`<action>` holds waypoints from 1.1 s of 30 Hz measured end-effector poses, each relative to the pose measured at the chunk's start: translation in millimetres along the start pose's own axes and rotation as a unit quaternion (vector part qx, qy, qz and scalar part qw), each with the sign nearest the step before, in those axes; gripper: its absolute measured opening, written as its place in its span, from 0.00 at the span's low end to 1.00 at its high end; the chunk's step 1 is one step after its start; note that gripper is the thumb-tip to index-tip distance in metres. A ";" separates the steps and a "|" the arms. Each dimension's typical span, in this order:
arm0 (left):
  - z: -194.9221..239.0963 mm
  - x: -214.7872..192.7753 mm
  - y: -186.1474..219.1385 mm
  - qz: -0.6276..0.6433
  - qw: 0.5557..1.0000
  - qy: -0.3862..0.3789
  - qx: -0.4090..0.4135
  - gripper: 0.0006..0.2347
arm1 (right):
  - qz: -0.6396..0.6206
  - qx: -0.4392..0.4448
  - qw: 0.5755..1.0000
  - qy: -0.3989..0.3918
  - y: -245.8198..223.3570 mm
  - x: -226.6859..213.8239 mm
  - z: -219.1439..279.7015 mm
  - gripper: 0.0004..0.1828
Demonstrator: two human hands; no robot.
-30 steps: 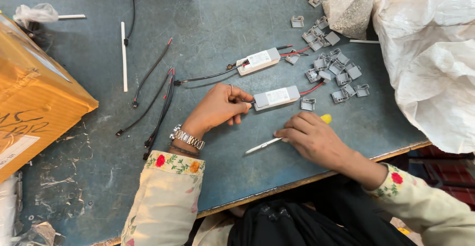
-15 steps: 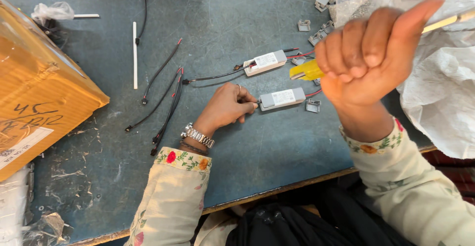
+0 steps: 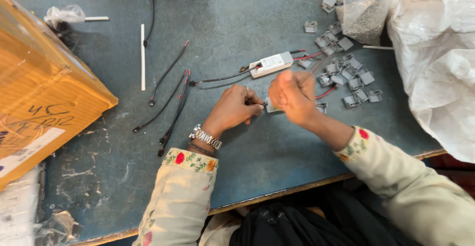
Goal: The person assembles components into small white plastic rectangular casings, using a screwdriver to secure wired connections for each unit.
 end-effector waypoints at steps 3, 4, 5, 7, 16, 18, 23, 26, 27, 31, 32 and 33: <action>-1.7 1.5 4.7 -0.009 1.000 0.002 0.016 0.07 | -0.201 0.087 0.976 -0.006 -9.8 15.0 0.4 0.21; -1.7 2.1 4.1 -0.011 1.000 0.001 0.021 0.07 | -0.199 0.102 0.975 -0.013 -18.3 17.5 -2.5 0.23; -2.7 1.9 2.1 -0.005 1.000 0.003 0.017 0.07 | -0.164 0.030 0.986 0.015 -40.6 2.1 -10.0 0.22; -5.1 2.0 -1.9 0.007 1.000 0.005 0.006 0.08 | -0.194 -0.047 0.979 0.027 -74.1 -29.9 -23.7 0.23; -0.8 3.3 6.1 0.019 1.000 -0.005 0.018 0.07 | -0.141 0.074 0.987 0.008 -25.0 15.8 -36.1 0.32; -1.7 3.8 7.6 -0.005 1.000 0.003 0.001 0.08 | -0.149 0.048 0.987 0.034 -37.3 -10.5 -40.0 0.30; 15.6 16.0 43.5 -0.193 0.974 0.070 0.095 0.26 | -0.062 -0.052 0.987 0.136 -77.7 -76.5 -36.7 0.29; 28.0 45.3 62.3 -0.345 0.906 0.124 0.213 0.27 | -0.082 -0.047 0.985 0.142 -68.0 -78.7 -30.9 0.29; 25.7 48.7 63.5 -0.354 0.897 0.138 0.224 0.23 | -0.019 -0.093 0.986 0.137 -75.1 -78.8 -26.9 0.29; 39.0 17.9 98.2 -0.375 0.822 0.283 0.322 0.18 | 0.093 -0.253 0.959 0.088 -105.1 -58.7 -8.5 0.26; 56.6 0.2 113.7 -0.400 0.774 0.347 0.346 0.19 | 0.095 -0.299 0.949 0.033 -113.2 -43.2 -4.9 0.23; 83.0 -20.6 130.1 -0.425 0.720 0.408 0.368 0.21 | 0.095 -0.344 0.934 -0.021 -121.8 -24.7 -0.1 0.20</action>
Point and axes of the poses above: each hand's wrist, its own z-axis away from the middle knuckle, its own x-axis out of the palm, y = z × x, the point moved 8 cm from there along -z, towards the middle knuckle, and after that the axes turned 14 degrees about z, right-handed, at the moved point
